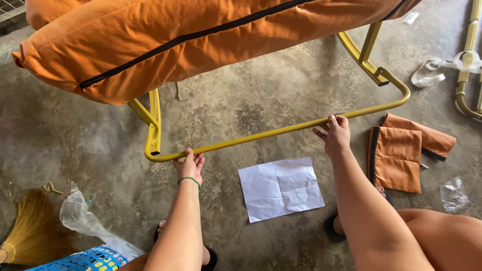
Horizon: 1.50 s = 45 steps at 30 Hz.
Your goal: The person assembles a yellow metal frame with an orange cushioned seat. They connect metal poles, secure joints, and handle an instruction sheet and small hardware pieces on the floor.
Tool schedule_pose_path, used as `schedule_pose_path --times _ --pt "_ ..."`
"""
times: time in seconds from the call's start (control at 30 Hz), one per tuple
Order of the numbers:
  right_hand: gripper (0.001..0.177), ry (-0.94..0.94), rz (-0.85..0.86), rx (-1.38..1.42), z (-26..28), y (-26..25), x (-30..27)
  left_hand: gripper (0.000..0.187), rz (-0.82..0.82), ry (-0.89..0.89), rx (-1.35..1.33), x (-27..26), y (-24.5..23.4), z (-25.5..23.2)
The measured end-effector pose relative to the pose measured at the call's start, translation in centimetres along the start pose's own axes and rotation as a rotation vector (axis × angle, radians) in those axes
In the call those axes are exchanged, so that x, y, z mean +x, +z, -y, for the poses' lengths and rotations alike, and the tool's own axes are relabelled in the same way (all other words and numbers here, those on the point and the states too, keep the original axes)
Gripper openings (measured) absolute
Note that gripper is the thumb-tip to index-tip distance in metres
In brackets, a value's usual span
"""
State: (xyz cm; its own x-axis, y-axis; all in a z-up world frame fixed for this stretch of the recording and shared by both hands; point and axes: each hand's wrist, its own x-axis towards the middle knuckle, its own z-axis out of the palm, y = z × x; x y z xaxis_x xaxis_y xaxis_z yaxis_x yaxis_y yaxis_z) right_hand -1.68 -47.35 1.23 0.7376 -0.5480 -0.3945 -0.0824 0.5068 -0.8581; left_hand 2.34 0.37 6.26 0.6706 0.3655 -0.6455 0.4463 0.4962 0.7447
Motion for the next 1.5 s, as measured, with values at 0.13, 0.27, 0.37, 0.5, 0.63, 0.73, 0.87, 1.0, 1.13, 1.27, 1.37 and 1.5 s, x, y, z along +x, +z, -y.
schedule_pose_path --times 0.13,0.27,0.37,0.5,0.63,0.73,0.87,1.0,1.13,1.27,1.37,1.5 --pt "0.012 -0.023 0.04 0.038 0.6 -0.1 -0.2 0.091 0.014 0.034 -0.052 -0.3 0.7 -0.6" --pt "0.012 0.032 0.008 0.059 0.4 -0.4 -0.3 0.085 0.058 0.096 -0.083 -0.3 1.0 -1.0" --pt "0.012 0.081 -0.002 0.055 0.2 -0.9 -0.2 0.079 0.092 0.106 -0.098 -0.4 0.9 -0.8" --pt "0.013 0.129 0.007 0.051 -0.3 -1.5 -0.2 0.073 0.117 0.061 -0.099 -0.2 -0.4 0.3" --pt "0.014 0.172 -0.027 0.022 -0.6 -2.0 0.0 0.067 0.05 -0.064 -0.116 1.9 -2.0 2.4" --pt "0.014 0.197 -0.046 0.001 -0.7 -2.1 -0.1 0.046 0.074 -0.109 -0.099 4.2 -3.6 4.2" --pt "0.014 0.222 -0.047 -0.016 -0.7 -2.2 -0.3 0.031 0.095 -0.104 -0.129 7.1 -5.1 5.9" --pt "0.016 0.214 -0.04 -0.017 -0.5 -2.1 -0.3 0.028 0.076 -0.115 -0.193 8.0 -5.4 6.2" --pt "0.017 0.173 -0.035 -0.024 -0.5 -1.9 -0.5 0.032 0.073 -0.116 -0.176 6.7 -4.7 5.2" --pt "0.017 0.151 -0.037 -0.001 -0.5 -1.8 -0.7 0.037 0.051 -0.128 -0.184 4.7 -3.7 3.7" --pt "0.015 0.133 -0.026 0.0 -0.5 -1.7 -0.9 0.04 0.041 -0.118 -0.195 3.5 -3.1 3.0" --pt "0.011 0.081 -0.006 0.033 -0.5 -1.5 -1.3 0.041 0.054 -0.11 -0.2 2.8 -2.8 2.5"
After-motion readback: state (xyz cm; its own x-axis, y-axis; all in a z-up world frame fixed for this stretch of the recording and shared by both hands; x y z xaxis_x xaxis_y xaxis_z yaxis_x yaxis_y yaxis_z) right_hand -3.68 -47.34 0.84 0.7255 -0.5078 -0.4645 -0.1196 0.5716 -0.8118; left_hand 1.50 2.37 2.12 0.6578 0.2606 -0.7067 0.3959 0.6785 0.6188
